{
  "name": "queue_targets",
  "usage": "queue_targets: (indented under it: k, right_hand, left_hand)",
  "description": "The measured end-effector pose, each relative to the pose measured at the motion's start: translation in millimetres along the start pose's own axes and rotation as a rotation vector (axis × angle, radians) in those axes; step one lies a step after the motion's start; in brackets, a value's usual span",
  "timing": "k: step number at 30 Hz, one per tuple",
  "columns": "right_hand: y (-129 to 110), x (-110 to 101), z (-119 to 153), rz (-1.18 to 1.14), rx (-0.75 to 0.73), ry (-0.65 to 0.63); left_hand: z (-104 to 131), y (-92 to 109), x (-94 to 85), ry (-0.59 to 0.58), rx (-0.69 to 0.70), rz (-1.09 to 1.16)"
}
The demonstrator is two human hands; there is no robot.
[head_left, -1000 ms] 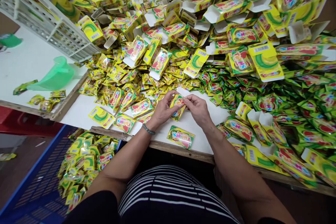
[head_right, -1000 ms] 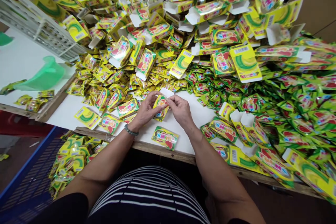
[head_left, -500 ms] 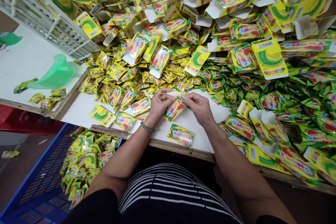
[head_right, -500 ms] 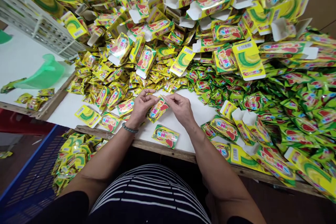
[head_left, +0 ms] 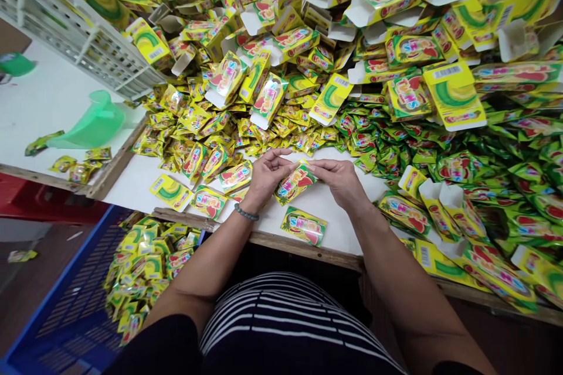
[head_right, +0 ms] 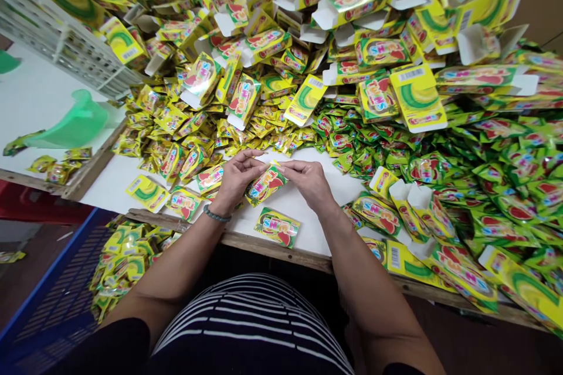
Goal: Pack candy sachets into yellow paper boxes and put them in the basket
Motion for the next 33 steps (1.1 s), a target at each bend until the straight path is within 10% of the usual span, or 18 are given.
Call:
queue_targets:
  k: [14,22,28,33]
  right_hand:
    - [-29,21,12,0.412,-0.338,0.031]
    - [-12,-42,-29,0.772,-0.355,0.246]
    - [10,-36,-53,1.171,-0.422,0.036]
    - [0,-49,-42,1.123,-0.424,0.164]
  left_hand:
    - [0,1,-4.1,0.030,-0.033,0.041]
    - [15,-24,32.3,-0.535,-0.193,-0.551]
    - [-7,9,39.7,-0.001,0.082,-1.185]
    - [-30,6,56.7,0.291,0.127,-1.467]
Point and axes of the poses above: each hand's wrist, its own z-axis away from the middle knuckle, its own x-axis out of the palm, y = z × x, the point moved 6 cm from there along -z, towards the middle knuckle, and after that the axes turned 15 degrees about -x, right-handed, at the moved point
